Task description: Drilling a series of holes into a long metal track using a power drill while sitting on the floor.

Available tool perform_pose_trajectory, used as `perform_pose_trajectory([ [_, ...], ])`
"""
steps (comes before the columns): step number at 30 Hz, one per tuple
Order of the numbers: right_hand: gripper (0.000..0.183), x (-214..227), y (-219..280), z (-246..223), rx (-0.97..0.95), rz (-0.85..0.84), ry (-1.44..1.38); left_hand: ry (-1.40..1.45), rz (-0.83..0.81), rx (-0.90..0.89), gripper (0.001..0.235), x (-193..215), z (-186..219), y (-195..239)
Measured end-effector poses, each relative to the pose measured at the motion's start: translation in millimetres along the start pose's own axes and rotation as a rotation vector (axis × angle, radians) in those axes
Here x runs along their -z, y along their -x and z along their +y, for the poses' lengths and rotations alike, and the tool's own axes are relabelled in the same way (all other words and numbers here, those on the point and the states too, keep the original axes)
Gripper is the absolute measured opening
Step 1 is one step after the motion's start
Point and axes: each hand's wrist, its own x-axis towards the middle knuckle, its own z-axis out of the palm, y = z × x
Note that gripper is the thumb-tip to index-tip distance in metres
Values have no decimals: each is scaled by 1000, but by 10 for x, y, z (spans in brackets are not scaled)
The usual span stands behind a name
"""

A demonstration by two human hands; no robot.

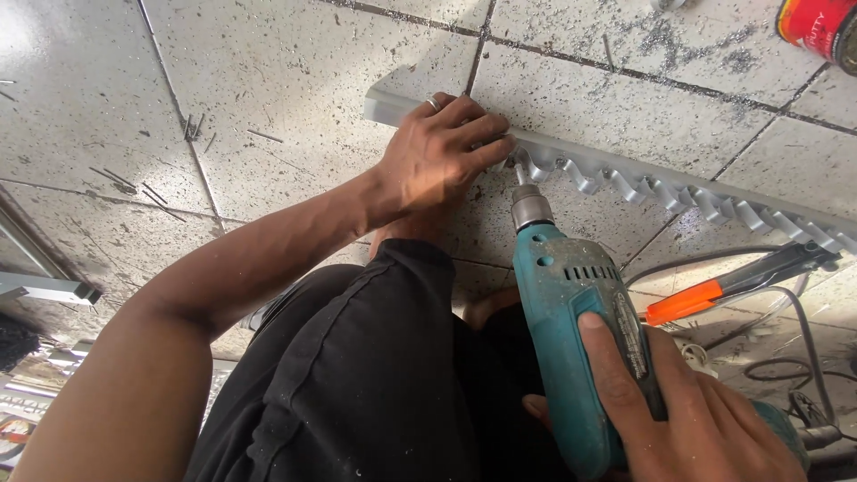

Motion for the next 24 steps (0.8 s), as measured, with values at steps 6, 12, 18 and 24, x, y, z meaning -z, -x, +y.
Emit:
perform_pose_trajectory([
  [6, 93, 40, -89, 7, -6, -23, -13, 7, -28, 29, 17, 32, 10, 4],
  [12, 98, 15, -97, 37, 17, -68, 16, -3, -22, 44, 19, -2, 16, 19],
  [18, 95, 60, -140, 17, 5, -78, 13, 1, -24, 59, 14, 0, 27, 20],
  [24, 96, 67, -157, -2, 8, -80, 50, -38, -25, 43, 19, 0, 21, 19],
])
